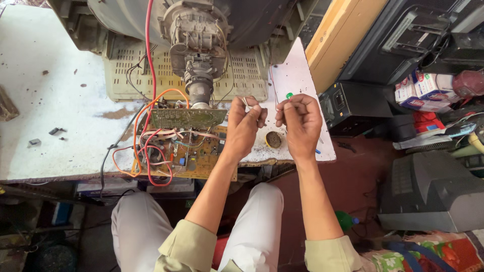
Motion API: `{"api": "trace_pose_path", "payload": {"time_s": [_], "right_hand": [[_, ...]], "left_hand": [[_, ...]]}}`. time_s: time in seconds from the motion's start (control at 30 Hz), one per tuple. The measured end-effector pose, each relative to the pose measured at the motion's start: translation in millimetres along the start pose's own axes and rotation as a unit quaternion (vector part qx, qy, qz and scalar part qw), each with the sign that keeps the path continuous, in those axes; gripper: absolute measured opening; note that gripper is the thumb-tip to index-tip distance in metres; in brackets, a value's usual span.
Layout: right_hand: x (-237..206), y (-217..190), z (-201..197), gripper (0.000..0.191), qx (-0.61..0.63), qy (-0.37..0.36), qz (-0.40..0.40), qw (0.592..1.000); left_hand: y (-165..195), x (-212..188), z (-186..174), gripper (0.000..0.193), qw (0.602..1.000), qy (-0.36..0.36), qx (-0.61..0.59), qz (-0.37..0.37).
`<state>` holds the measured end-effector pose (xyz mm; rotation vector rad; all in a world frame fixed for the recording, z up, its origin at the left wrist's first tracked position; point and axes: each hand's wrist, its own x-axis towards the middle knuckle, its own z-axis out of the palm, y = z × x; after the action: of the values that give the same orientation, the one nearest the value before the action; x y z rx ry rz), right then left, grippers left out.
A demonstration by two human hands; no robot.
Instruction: The person repairs a circuit board at a cluttered workbench. They strip and twist a wire by hand, solder a connection onto the board with a soldering iron, wrap the joint with red electrical tape, then lift the board and inspect it with a magnifying glass before rummaging in a toolbox for a small tool.
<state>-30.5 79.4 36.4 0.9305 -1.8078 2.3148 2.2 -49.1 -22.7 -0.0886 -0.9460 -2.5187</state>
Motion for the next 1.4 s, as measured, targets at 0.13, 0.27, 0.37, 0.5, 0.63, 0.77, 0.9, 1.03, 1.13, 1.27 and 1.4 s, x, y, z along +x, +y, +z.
{"api": "trace_pose_path", "payload": {"time_s": [0.13, 0.27, 0.37, 0.5, 0.63, 0.77, 0.9, 1.03, 1.13, 1.27, 1.4], "right_hand": [[0.3, -4.5, 4.7, 0.021, -0.028, -0.024, -0.017, 0.999], [2.6, -2.4, 2.1, 0.011, -0.077, -0.031, -0.032, 0.996], [3.0, 1.2, -2.9, 0.011, -0.137, -0.015, 0.004, 0.990], [1.6, 4.8, -8.4, 0.022, -0.037, -0.007, 0.078, 0.996], [0.2, 7.7, -10.2, 0.019, -0.029, -0.021, 0.091, 0.995], [-1.6, 10.7, -11.1, 0.016, -0.054, -0.008, 0.094, 0.994], [-5.1, 16.9, -7.0, 0.013, 0.038, 0.026, 0.109, 0.993], [-9.9, 25.5, 0.1, 0.010, 0.133, 0.101, 0.166, 0.972], [-9.4, 28.3, 0.3, 0.010, 0.166, 0.125, 0.169, 0.964], [-8.2, 21.3, -1.6, 0.011, 0.091, 0.126, 0.138, 0.978], [-17.7, 2.6, 1.7, 0.015, -0.126, 0.047, 0.048, 0.990]], "left_hand": [[5.4, -5.6, 2.8, 0.012, 0.993, -0.015, 0.105, 0.042], [12.2, -9.7, 10.1, 0.019, 0.991, 0.003, 0.129, 0.045], [14.8, -10.6, 13.8, 0.019, 0.988, 0.012, 0.148, 0.044], [16.6, -12.1, 17.4, 0.016, 0.986, 0.006, 0.162, 0.035], [20.9, -13.7, 20.9, 0.012, 0.986, -0.008, 0.169, 0.014], [24.6, -13.8, 21.6, 0.009, 0.988, -0.006, 0.155, -0.004], [19.7, -11.5, 19.5, 0.011, 0.997, -0.008, 0.075, 0.019], [8.5, -9.1, 17.7, 0.012, 0.999, 0.037, 0.005, -0.012], [5.7, -10.3, 13.3, 0.014, 0.998, 0.055, 0.011, -0.025], [8.9, -10.9, 9.7, 0.014, 0.996, 0.050, 0.074, -0.025], [14.1, -10.7, 12.5, 0.009, 0.997, 0.023, 0.070, -0.020]]}}
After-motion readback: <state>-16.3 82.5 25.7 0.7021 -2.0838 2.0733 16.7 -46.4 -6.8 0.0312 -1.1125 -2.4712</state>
